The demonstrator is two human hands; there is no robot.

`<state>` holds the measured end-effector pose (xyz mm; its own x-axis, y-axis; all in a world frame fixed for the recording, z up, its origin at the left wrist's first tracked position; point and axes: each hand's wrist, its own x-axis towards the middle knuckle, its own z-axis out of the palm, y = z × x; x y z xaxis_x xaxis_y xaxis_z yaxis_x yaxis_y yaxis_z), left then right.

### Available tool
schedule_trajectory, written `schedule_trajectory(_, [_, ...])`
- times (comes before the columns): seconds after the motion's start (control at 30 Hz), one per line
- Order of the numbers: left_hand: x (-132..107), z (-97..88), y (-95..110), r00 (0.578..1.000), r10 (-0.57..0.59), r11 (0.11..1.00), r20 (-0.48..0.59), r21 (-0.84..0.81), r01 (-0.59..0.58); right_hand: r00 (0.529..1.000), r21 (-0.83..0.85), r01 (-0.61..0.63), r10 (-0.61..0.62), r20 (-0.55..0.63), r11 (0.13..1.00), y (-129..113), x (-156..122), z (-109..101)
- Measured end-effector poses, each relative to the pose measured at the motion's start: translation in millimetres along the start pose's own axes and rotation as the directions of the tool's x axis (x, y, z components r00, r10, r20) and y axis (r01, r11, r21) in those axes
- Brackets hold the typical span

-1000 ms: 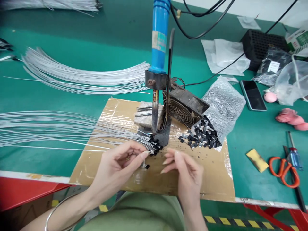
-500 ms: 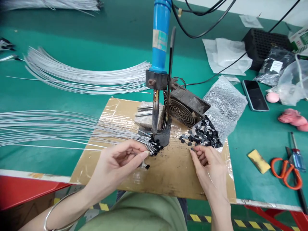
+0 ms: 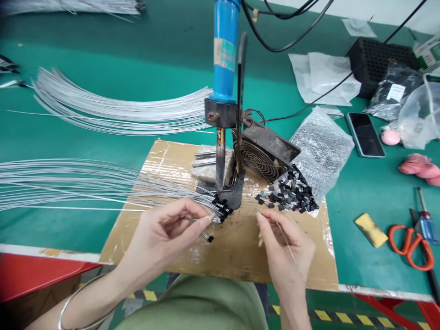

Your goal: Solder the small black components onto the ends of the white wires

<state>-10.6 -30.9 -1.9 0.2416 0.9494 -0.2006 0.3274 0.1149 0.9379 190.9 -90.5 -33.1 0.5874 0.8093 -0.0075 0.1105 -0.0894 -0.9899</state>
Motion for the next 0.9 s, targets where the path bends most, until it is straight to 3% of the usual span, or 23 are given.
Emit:
schedule_trajectory(0.13, [1, -2.0, 3, 0.999, -0.008, 1.0, 0.038, -0.013, 0.009, 0.98, 0.195, -0.171, 0.147, 0.132, 0.966, -9, -7, 19])
schedule_trajectory(0.33, [3, -2.8, 8, 0.993, -0.044, 0.993, 0.106, -0.104, 0.055, 0.934, 0.313, -0.296, 0.204, 0.295, 0.903, -16, -16, 37])
schedule_trajectory(0.7, [7, -1.6, 11, 0.995, 0.002, 0.969, 0.102, -0.246, 0.023, 0.929, 0.288, -0.279, 0.182, 0.321, 0.916, -16, -19, 41])
schedule_trajectory(0.9, [7, -0.8, 11, 0.996, 0.006, 0.974, 0.092, -0.225, 0.014, 0.954, 0.228, -0.217, 0.158, 0.254, 0.949, -17, -23, 43])
